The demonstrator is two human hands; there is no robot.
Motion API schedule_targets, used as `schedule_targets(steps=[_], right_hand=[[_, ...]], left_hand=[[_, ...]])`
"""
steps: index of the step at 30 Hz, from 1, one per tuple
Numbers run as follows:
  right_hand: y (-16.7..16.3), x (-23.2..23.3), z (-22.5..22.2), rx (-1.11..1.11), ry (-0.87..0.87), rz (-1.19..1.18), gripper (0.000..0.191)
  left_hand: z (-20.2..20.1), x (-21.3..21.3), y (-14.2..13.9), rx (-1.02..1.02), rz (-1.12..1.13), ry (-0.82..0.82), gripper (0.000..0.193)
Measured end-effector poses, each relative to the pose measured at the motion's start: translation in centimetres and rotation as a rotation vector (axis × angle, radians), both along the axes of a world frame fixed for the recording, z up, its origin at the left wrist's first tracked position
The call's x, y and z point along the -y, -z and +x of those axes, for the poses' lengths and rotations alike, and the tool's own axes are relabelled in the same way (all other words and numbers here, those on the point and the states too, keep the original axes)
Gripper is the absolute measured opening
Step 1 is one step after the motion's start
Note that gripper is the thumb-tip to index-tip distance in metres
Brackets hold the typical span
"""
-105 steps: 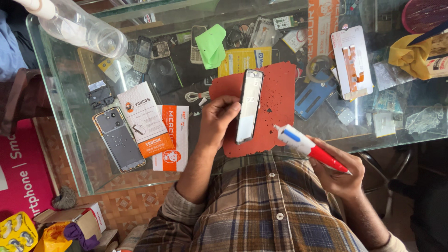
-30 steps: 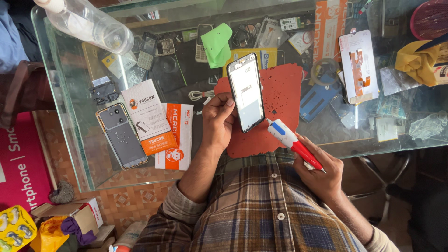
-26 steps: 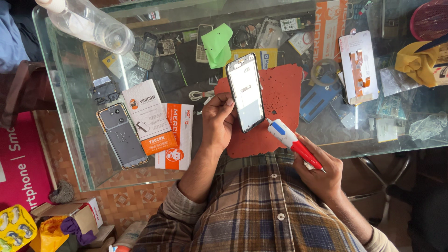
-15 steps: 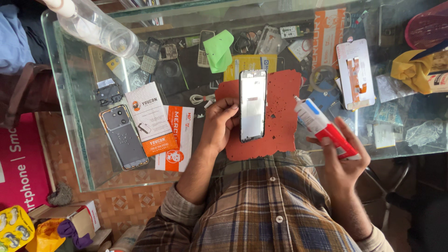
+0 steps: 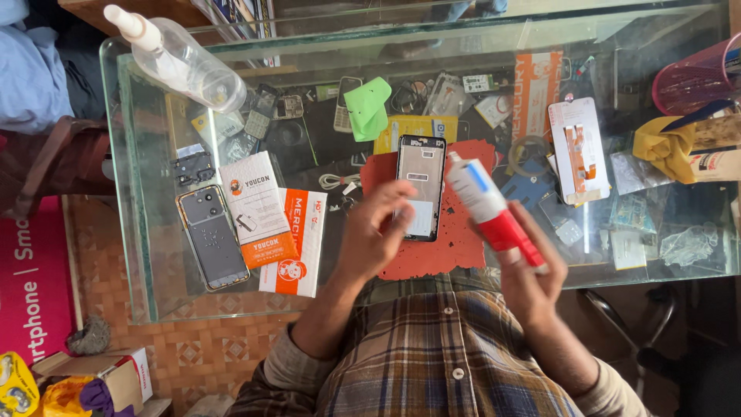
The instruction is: The person applies adhesive from a red and white tube onto the frame of a disassembled smartphone, then aligns and presses a screen assembly onto the frame. They then handle the phone's internal components, reposition the battery, and continue working on the opened device at the counter.
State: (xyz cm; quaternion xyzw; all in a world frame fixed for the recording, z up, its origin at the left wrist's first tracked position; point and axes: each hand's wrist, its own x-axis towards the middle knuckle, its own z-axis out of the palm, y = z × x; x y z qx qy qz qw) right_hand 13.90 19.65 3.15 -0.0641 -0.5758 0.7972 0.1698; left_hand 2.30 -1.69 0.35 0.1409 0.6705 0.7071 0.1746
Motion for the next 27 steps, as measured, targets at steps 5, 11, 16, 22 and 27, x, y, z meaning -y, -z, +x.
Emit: schedule_targets(steps=[5, 11, 16, 22, 27], right_hand=[[-1.8, 2.0, -0.9, -0.152, -0.357, 0.815, 0.075], [-3.6, 0.7, -1.9, -0.335, -0.257, 0.749, 0.057], [-3.0, -0.8, -1.6, 0.001, -0.064, 0.690, 0.023], [-1.7, 0.3, -2.0, 0.073, -0.139, 0.818, 0.012], [-2.1, 0.8, -2.3, 0.060, -0.218, 0.862, 0.013]], left_hand=[[1.4, -2.0, -1.4, 0.369, 0.546, 0.172, 0.046], [0.9, 3.3, -2.4, 0.370, 0.396, -0.210, 0.034], [0.9, 9.1, -4.9, -0.346, -0.573, -0.448, 0.021], [0.6, 7.7, -4.5, -0.534, -0.911, -0.372, 0.032], [-1.6, 4.0, -1.7, -0.664, -0.959, -0.401, 0.031]])
